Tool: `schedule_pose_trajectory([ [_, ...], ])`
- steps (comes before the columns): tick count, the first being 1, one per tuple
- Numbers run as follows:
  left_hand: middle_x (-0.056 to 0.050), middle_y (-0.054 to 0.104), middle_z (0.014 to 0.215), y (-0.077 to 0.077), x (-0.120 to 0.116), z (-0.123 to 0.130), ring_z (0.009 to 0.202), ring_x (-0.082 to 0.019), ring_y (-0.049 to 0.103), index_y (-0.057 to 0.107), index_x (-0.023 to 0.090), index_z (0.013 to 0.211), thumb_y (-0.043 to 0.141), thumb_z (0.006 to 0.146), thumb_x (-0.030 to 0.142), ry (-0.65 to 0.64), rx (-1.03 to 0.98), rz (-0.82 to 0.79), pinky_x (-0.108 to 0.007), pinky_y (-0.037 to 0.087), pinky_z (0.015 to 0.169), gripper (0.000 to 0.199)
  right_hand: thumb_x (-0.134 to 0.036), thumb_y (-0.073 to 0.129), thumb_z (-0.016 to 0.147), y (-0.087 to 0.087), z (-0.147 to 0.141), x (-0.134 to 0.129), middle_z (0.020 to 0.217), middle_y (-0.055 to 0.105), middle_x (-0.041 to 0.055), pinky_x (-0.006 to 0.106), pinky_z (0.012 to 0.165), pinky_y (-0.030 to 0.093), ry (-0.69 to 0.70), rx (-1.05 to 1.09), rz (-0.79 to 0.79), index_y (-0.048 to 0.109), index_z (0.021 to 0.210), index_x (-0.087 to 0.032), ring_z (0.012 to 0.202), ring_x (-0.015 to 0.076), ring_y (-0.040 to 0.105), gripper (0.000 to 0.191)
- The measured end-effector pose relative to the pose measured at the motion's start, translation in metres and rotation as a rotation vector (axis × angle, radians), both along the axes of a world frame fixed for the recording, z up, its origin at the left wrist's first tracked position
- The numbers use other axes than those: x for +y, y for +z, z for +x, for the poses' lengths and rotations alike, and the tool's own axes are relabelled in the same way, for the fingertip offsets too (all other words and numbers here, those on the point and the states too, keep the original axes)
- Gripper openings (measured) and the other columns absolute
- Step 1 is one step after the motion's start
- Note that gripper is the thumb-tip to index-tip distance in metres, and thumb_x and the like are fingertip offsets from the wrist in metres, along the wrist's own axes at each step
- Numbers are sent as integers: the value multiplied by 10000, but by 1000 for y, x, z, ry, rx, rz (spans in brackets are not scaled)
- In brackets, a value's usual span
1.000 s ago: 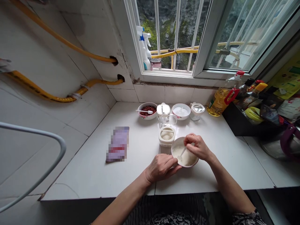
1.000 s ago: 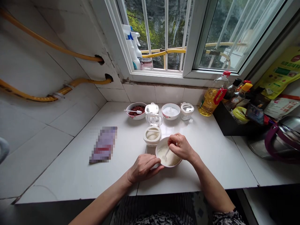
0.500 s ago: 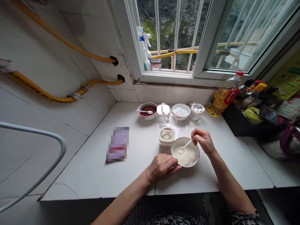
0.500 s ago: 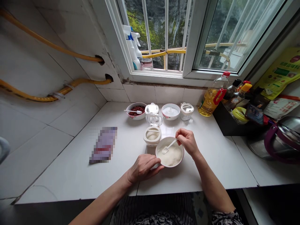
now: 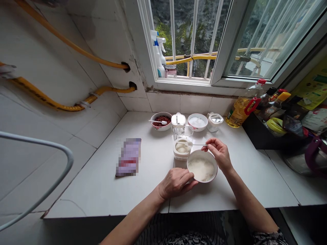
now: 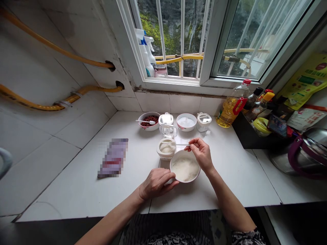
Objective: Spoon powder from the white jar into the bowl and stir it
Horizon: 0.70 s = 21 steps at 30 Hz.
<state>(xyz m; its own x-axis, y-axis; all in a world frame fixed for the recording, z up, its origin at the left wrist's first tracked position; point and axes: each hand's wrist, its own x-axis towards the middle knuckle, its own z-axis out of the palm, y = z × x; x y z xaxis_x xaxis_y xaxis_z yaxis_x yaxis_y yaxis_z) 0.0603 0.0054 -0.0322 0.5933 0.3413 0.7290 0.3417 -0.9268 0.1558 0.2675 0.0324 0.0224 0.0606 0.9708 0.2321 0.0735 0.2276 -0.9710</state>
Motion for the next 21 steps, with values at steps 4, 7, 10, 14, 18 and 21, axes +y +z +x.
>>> schedule_pose_trajectory([
  [4,24,557,581,1,0,0,478,-107,505,542,175,829,505,959,274,8,7,-1,-251,346,472,168,-256,551,916,-3,-3,-3,849,711,50,372,772,536,18,-319,268,580,934,-216,766,201,698,53],
  [7,24,554,577,1,0,0,476,-109,501,540,174,820,497,967,276,12,7,7,-254,341,475,183,-133,519,911,-5,-4,-2,836,723,33,431,892,485,68,-636,522,604,929,-230,752,192,676,130],
  [10,25,550,576,1,0,1,477,-108,498,543,174,822,501,965,277,20,8,14,-254,340,475,181,-90,507,902,-3,-3,-2,850,737,35,444,916,474,44,-680,613,606,955,-232,752,188,668,181],
  [14,27,543,575,1,0,0,479,-106,495,547,174,818,501,962,278,19,9,12,-253,342,469,183,-154,541,893,1,1,-7,850,722,55,385,785,538,-80,-476,447,611,943,-220,800,210,679,109],
  [18,23,557,581,0,0,0,484,-106,504,549,174,818,508,958,275,20,10,6,-249,355,474,177,-168,534,833,5,10,-9,725,647,9,316,629,531,-94,-328,292,599,823,-208,611,162,642,77],
  [21,22,560,580,0,0,0,482,-105,504,548,175,824,512,956,278,23,15,8,-250,352,475,172,-122,491,748,9,14,-9,639,590,-4,302,597,489,-61,-399,320,571,688,-214,582,152,570,136],
])
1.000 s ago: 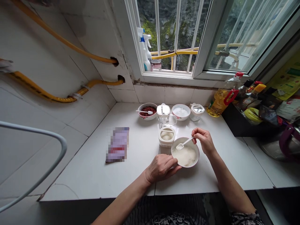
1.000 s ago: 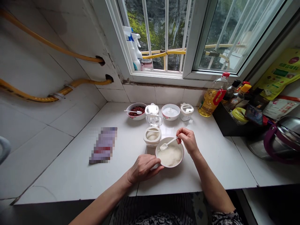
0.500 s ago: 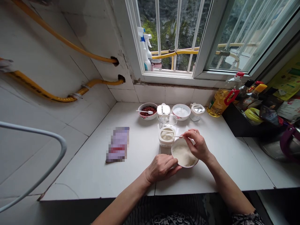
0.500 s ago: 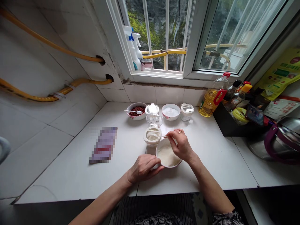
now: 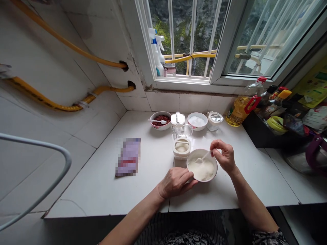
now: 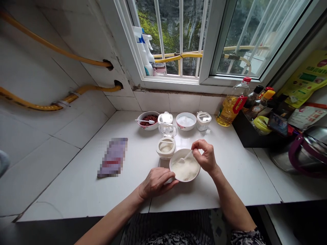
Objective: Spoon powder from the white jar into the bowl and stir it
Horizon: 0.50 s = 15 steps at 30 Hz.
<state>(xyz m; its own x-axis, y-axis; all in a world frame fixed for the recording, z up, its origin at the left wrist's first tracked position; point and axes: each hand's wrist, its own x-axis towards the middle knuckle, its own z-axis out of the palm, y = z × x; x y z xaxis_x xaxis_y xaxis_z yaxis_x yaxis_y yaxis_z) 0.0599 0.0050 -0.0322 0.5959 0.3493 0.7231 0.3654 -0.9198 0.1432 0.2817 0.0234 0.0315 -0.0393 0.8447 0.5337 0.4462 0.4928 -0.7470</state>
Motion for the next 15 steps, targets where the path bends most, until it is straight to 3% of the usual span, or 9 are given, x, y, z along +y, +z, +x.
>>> schedule_pose_trajectory([
  [4,24,555,576,0,0,0,480,-104,501,545,174,826,508,959,280,-4,0,-3,-248,347,481,174,-78,443,676,3,-3,1,570,555,-7,289,591,449,137,-173,35,530,609,-221,612,162,512,180],
  [8,23,552,577,0,0,0,481,-107,500,544,171,821,507,959,273,-13,-2,-10,-244,352,486,176,-67,420,663,-1,-10,1,561,556,-12,284,606,439,244,-245,-24,514,604,-219,606,157,502,188],
  [15,21,553,578,0,0,0,476,-112,496,539,170,817,492,971,283,-13,-10,3,-253,342,475,196,-135,441,662,0,-6,4,540,527,-25,258,532,370,125,-45,-229,540,592,-204,530,126,460,139],
])
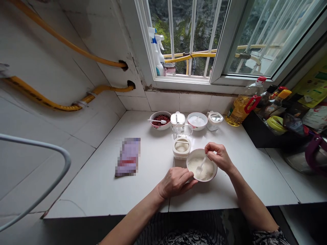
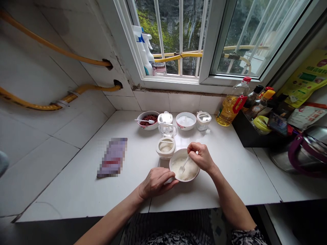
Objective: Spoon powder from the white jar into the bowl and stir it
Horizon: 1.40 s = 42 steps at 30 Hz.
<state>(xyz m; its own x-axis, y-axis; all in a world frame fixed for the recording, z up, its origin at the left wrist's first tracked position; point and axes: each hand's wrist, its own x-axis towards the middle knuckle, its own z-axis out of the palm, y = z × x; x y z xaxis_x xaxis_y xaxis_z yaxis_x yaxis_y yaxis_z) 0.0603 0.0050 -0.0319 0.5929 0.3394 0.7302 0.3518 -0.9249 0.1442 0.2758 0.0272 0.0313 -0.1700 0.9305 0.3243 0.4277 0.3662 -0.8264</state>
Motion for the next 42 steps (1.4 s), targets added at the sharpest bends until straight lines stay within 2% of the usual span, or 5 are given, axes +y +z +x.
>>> schedule_pose_trajectory([
  [16,25,566,592,-1,1,0,481,-109,510,531,176,842,511,957,269,-11,-5,-5,-249,353,476,149,-268,608,702,-4,-2,10,525,586,-25,278,569,443,-156,537,-278,621,713,-186,517,127,531,84],
  [23,28,555,580,0,1,0,471,-106,497,535,172,830,501,962,270,-13,-7,-7,-251,343,467,168,-326,598,859,-12,-12,4,788,704,41,331,705,538,-102,371,-88,590,910,-199,736,190,691,137],
  [30,24,557,581,0,0,0,480,-106,504,547,174,820,500,964,278,7,14,-7,-244,361,476,184,-102,516,894,-16,-14,3,819,721,36,429,895,496,11,-177,461,610,916,-227,756,191,665,157],
  [38,22,553,581,1,0,0,478,-110,498,540,169,824,492,970,272,-3,1,0,-249,342,474,185,-144,522,841,-6,-1,-3,709,644,-4,305,648,520,-180,114,216,585,850,-212,622,160,650,93],
  [42,22,552,584,0,0,-1,482,-114,500,544,170,822,511,958,266,-7,5,-7,-250,352,474,170,-99,485,753,-5,0,-2,640,603,-11,305,671,480,-148,-60,214,568,714,-215,620,157,582,149],
])
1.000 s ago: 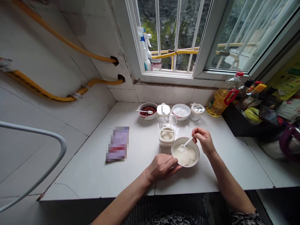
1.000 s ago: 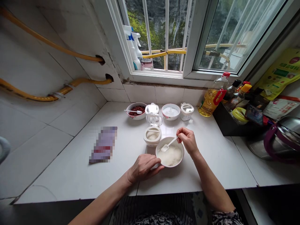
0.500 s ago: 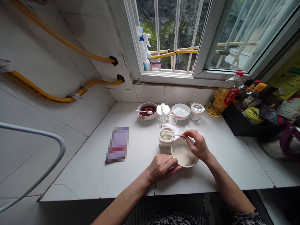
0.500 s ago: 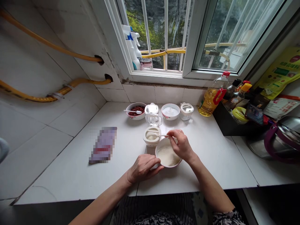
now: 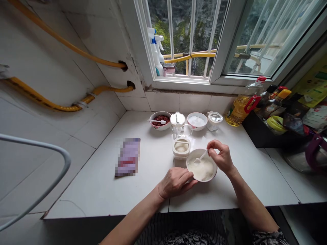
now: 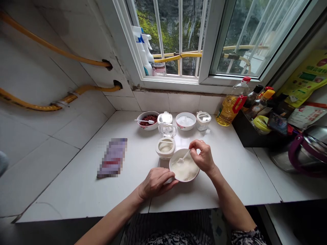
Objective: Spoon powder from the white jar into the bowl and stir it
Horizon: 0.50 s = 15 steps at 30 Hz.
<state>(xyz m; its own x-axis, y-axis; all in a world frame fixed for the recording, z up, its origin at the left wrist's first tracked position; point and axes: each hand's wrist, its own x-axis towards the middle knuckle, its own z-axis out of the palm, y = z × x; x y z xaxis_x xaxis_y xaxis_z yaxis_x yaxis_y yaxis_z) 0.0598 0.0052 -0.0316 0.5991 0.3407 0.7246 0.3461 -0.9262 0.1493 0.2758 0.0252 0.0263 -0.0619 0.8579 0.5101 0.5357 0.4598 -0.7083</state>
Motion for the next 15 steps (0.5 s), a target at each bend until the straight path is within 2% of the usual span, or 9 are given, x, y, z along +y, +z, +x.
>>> schedule_pose_trajectory([
  [3,26,539,575,0,0,0,481,-112,492,546,175,809,512,954,272,8,8,-1,-253,348,469,178,-78,472,715,-3,-6,1,604,598,-8,314,716,467,118,-174,-14,555,660,-218,642,165,553,171],
  [6,24,535,569,1,0,0,480,-111,488,548,174,800,500,960,277,17,13,2,-254,343,468,196,-79,453,711,-5,-11,1,600,601,-8,311,721,460,171,-194,-52,549,649,-217,639,163,542,178],
  [10,23,541,566,1,0,1,472,-113,486,549,172,799,491,969,281,13,2,5,-256,341,464,210,-124,452,709,-1,-7,1,612,595,-4,292,670,440,81,-65,-137,561,639,-211,647,161,546,156],
  [15,19,556,572,1,0,1,476,-113,500,550,170,812,483,975,283,10,-1,-2,-249,351,474,209,-169,464,670,3,0,5,537,532,-34,259,532,399,26,206,-313,569,633,-203,514,124,488,116],
])
